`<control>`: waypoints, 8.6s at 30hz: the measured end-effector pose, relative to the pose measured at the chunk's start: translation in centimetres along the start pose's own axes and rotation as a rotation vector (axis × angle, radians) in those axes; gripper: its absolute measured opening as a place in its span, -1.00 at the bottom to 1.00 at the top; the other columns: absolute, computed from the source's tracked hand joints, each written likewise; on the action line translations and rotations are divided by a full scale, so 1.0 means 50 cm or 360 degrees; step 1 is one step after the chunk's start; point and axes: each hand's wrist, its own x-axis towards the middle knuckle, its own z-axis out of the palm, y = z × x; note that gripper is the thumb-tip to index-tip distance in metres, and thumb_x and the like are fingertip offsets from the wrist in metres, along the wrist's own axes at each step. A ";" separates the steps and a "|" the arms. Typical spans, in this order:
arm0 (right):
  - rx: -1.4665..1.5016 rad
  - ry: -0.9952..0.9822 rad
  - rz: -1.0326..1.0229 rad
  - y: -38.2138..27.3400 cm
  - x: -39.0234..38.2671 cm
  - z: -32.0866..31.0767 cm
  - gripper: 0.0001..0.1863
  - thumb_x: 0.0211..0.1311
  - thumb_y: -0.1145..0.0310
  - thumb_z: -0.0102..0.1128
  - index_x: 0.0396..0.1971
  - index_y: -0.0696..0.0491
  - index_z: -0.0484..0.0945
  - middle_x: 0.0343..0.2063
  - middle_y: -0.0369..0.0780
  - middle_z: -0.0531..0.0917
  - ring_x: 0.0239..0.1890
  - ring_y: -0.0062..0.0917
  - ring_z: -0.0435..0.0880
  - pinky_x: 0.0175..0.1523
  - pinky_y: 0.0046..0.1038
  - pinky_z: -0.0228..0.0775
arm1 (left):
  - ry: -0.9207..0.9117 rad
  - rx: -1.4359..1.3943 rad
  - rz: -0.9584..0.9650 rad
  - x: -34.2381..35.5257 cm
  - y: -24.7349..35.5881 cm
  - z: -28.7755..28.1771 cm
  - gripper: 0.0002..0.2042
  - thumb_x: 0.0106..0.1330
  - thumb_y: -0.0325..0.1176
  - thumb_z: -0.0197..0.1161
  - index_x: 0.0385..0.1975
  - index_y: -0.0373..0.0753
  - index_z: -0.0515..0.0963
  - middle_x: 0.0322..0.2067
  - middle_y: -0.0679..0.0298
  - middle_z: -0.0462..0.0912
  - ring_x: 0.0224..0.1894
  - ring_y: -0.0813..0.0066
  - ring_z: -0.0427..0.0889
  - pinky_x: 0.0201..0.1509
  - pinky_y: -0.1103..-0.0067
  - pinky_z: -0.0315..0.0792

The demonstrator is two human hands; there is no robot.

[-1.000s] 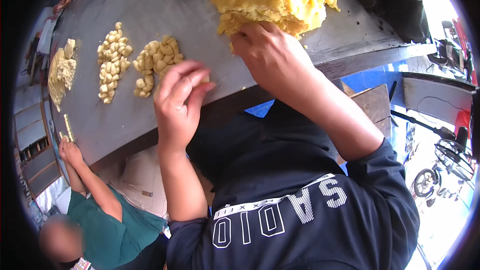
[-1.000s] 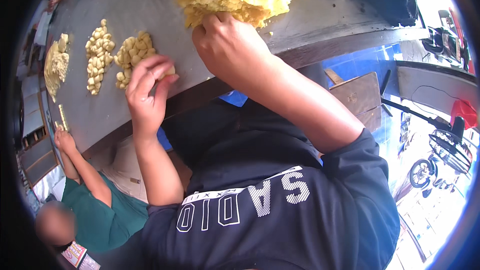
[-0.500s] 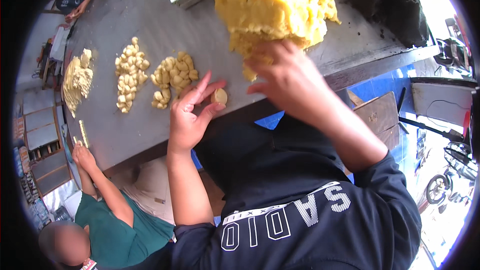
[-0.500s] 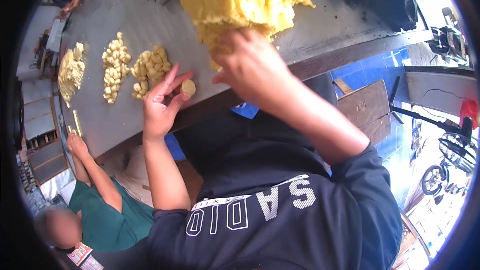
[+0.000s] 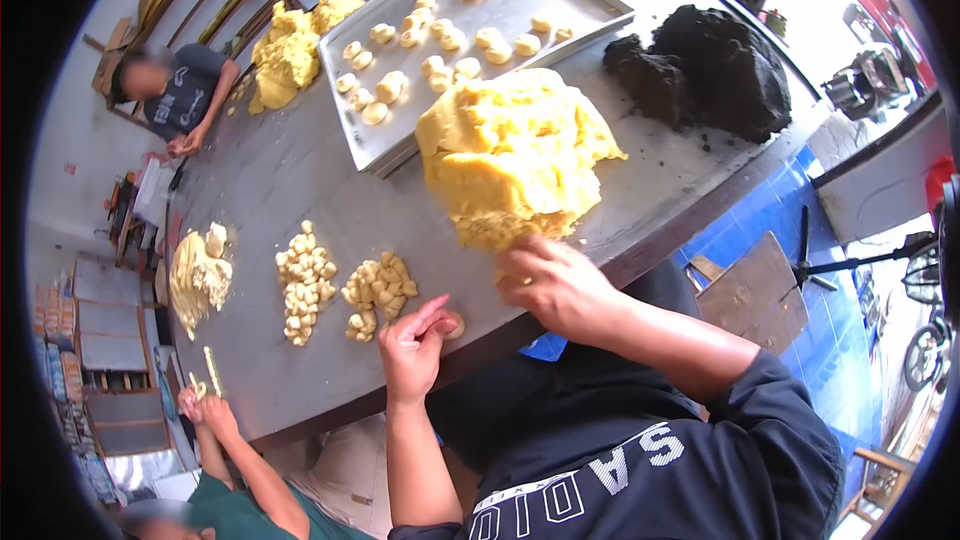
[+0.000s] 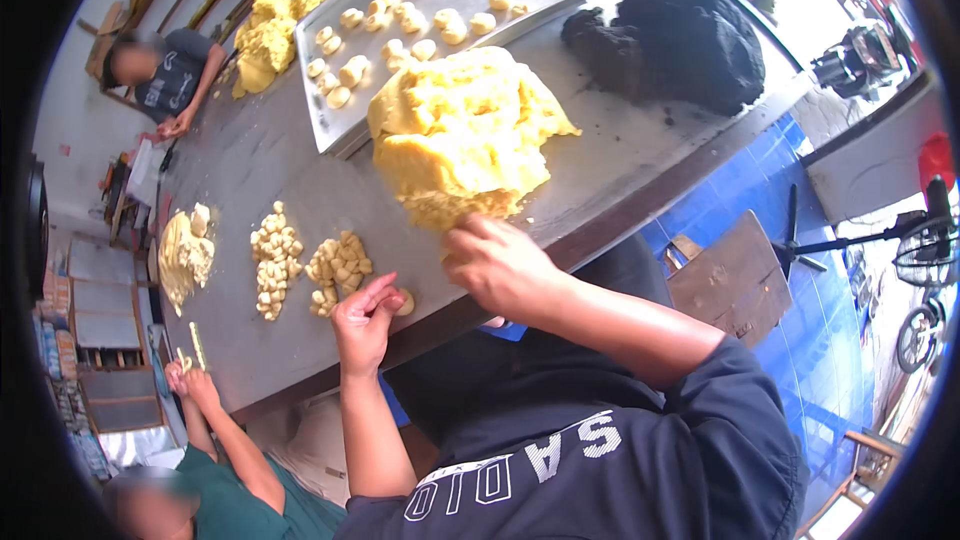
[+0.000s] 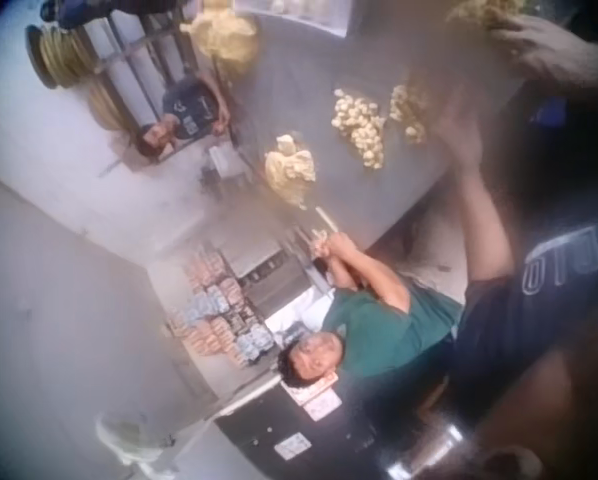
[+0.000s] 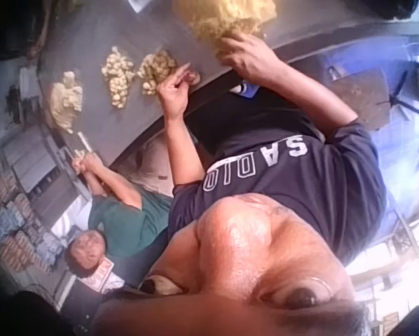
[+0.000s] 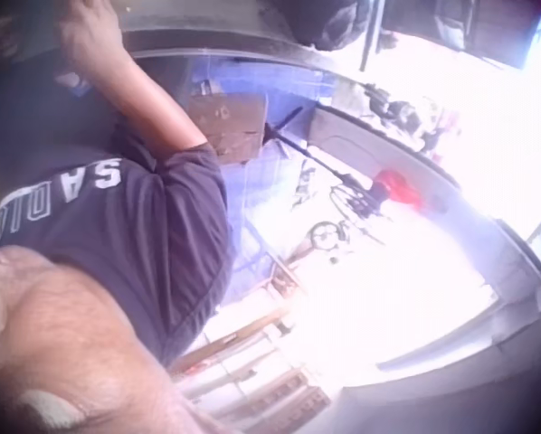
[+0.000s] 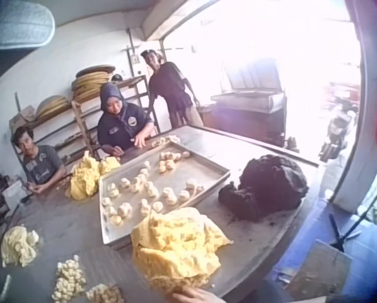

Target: The person shapes small pieces of yellow dough into round cookies and places them onto a metal baking tray on a stainless steel work table, then gathers and kneads a larger mass of dough before continuing to shape individual cookies.

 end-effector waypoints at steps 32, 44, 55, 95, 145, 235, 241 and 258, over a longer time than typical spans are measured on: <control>0.0346 -0.0080 -0.0064 0.036 0.014 -0.002 -0.75 0.19 0.50 0.34 -0.14 0.06 0.83 0.02 -0.23 0.79 0.13 -0.21 0.75 0.18 -0.20 0.71 | -0.0104 0.2266 0.0510 0.073 0.084 0.043 -0.83 0.61 -0.26 0.31 -0.20 -0.20 0.61 -0.32 0.14 0.82 -0.25 0.07 0.86 -0.19 0.21 0.72; 0.0053 -0.0142 -0.0140 -0.022 0.100 0.078 -0.88 0.23 0.41 0.32 -0.43 0.13 0.70 -0.32 -0.16 0.73 -0.11 -0.27 0.82 -0.11 -0.20 0.82 | 0.0543 -0.0912 0.0213 0.076 0.123 0.000 -0.78 0.68 -0.37 0.35 0.19 -0.29 0.63 0.15 0.04 0.79 -0.03 0.43 0.77 0.12 0.48 0.69; 0.0236 -0.0159 -0.0086 0.064 0.003 -0.083 -0.75 0.23 0.52 0.31 -0.11 0.10 0.81 0.02 -0.19 0.84 0.14 -0.21 0.78 0.22 -0.25 0.70 | 0.0614 0.1323 0.0008 -0.064 0.006 -0.116 -0.87 0.50 -0.40 0.53 -0.18 -0.32 0.75 -0.21 0.17 0.79 -0.18 0.25 0.80 0.00 0.38 0.67; -0.0336 -0.0202 0.0148 -0.026 0.045 0.022 -0.88 0.27 0.45 0.28 -0.23 0.06 0.72 -0.03 -0.17 0.72 -0.04 -0.24 0.73 0.11 -0.24 0.73 | 0.0231 0.1258 0.0744 -0.063 0.020 -0.044 -0.67 0.33 -0.54 0.59 0.09 -0.26 0.81 0.10 0.15 0.85 0.00 0.10 0.78 0.14 0.31 0.66; 0.0098 -0.0310 0.0196 -0.054 0.045 -0.024 -0.69 0.29 0.50 0.51 0.03 0.06 0.76 -0.03 -0.16 0.75 0.02 -0.14 0.81 0.08 -0.15 0.71 | 0.0676 -0.0202 -0.0211 -0.045 0.053 0.041 -0.62 0.74 -0.39 0.28 0.41 -0.42 0.51 0.06 0.06 0.86 0.05 0.59 0.78 0.12 0.55 0.64; -0.0192 -0.0371 -0.0141 -0.010 0.118 0.015 -0.89 0.15 0.38 0.43 -0.36 0.06 0.81 -0.25 -0.16 0.70 -0.01 -0.31 0.79 -0.11 -0.29 0.79 | -0.0010 0.0256 -0.0056 -0.006 0.002 -0.031 -0.57 0.41 -0.63 0.54 0.29 -0.38 0.75 -0.18 0.23 0.90 -0.08 0.62 0.83 0.12 0.59 0.70; -0.0023 -0.0015 -0.0059 -0.013 0.076 0.015 -0.93 0.24 0.40 0.40 -0.33 0.06 0.75 -0.11 -0.20 0.71 0.07 -0.26 0.74 0.17 -0.21 0.68 | 0.0104 0.0937 0.0643 -0.020 0.033 0.006 -0.60 0.47 -0.59 0.47 0.29 -0.34 0.74 -0.02 0.13 0.95 0.01 0.13 0.90 0.41 0.29 0.62; -0.0313 0.0099 -0.0212 0.015 0.054 0.036 -0.79 0.14 0.33 0.37 -0.24 0.07 0.75 -0.11 -0.25 0.68 -0.02 -0.40 0.73 -0.05 -0.37 0.79 | -0.0252 0.1017 0.0304 0.011 0.062 -0.050 -0.90 0.51 -0.55 0.45 -0.11 -0.30 0.65 0.05 0.18 0.68 -0.06 0.39 0.72 -0.01 0.49 0.63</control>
